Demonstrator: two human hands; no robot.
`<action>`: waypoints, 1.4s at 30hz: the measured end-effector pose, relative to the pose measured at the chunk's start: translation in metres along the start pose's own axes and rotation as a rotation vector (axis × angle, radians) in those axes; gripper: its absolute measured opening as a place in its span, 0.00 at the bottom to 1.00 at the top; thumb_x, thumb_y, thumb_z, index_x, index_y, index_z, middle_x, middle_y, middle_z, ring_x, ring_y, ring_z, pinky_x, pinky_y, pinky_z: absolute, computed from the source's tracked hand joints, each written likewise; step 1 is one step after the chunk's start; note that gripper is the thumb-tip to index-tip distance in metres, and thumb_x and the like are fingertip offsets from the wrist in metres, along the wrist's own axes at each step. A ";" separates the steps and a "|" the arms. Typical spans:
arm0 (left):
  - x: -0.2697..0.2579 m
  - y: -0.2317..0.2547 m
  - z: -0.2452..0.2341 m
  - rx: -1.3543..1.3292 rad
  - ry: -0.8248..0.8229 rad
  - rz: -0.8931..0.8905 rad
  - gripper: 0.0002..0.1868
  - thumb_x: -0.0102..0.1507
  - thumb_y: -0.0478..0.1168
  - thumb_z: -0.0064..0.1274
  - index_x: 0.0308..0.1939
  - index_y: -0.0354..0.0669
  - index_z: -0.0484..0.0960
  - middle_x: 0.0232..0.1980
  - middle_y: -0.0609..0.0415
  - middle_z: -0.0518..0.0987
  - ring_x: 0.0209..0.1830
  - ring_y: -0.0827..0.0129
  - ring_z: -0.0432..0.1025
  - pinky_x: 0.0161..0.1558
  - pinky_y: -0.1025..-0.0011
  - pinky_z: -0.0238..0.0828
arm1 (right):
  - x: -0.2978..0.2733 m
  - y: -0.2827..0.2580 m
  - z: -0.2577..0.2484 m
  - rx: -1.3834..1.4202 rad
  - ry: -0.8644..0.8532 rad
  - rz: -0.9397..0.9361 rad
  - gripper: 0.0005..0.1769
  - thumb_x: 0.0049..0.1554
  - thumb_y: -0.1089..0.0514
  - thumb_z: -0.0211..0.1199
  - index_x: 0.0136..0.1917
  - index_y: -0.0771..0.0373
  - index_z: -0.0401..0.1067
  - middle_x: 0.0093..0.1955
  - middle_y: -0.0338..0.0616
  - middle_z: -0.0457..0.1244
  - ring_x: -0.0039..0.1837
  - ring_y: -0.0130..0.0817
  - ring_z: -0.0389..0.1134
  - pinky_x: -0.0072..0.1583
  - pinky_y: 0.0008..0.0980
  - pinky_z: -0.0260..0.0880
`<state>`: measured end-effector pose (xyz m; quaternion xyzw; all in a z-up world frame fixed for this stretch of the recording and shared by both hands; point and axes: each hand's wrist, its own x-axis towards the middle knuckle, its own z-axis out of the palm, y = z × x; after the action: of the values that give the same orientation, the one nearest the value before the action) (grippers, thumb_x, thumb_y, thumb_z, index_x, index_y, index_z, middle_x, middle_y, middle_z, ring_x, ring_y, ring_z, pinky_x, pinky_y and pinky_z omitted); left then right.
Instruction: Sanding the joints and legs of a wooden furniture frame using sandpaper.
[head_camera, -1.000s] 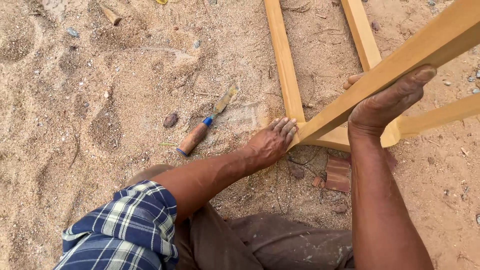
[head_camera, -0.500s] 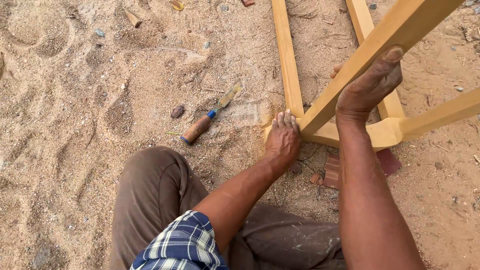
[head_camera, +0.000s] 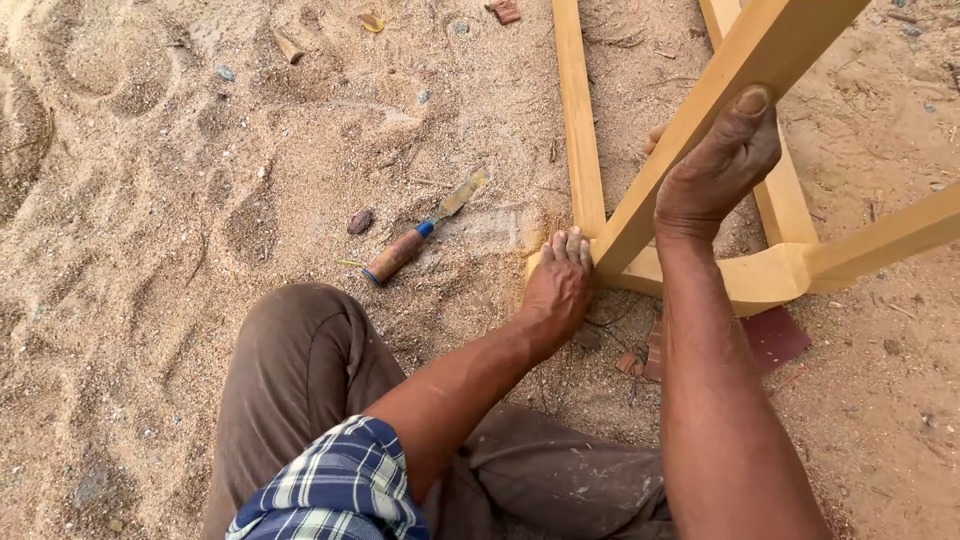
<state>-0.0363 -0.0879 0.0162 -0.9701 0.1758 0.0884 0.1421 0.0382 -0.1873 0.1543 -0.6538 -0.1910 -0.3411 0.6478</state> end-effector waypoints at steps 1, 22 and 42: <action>-0.007 0.004 0.004 0.002 0.002 -0.003 0.33 0.67 0.25 0.23 0.79 0.26 0.40 0.82 0.32 0.42 0.81 0.41 0.43 0.77 0.55 0.43 | 0.000 -0.004 0.002 0.003 0.000 -0.003 0.37 0.72 0.26 0.45 0.52 0.65 0.61 0.34 0.43 0.61 0.35 0.36 0.76 0.40 0.34 0.80; 0.011 -0.019 0.005 0.038 0.009 0.137 0.32 0.69 0.29 0.21 0.78 0.26 0.42 0.82 0.33 0.43 0.83 0.43 0.40 0.79 0.55 0.38 | -0.005 -0.001 0.000 -0.035 -0.001 0.050 0.42 0.69 0.22 0.42 0.52 0.67 0.63 0.34 0.45 0.62 0.34 0.36 0.75 0.39 0.34 0.81; -0.006 -0.024 0.017 0.099 0.070 0.195 0.31 0.68 0.27 0.20 0.77 0.24 0.42 0.81 0.29 0.44 0.81 0.38 0.42 0.77 0.51 0.41 | -0.001 0.006 0.001 -0.087 0.012 0.038 0.46 0.70 0.21 0.39 0.47 0.70 0.64 0.30 0.47 0.62 0.33 0.38 0.75 0.39 0.35 0.83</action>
<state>-0.0351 -0.0589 0.0075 -0.9426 0.2784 0.0592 0.1744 0.0423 -0.1866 0.1493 -0.6829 -0.1595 -0.3407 0.6262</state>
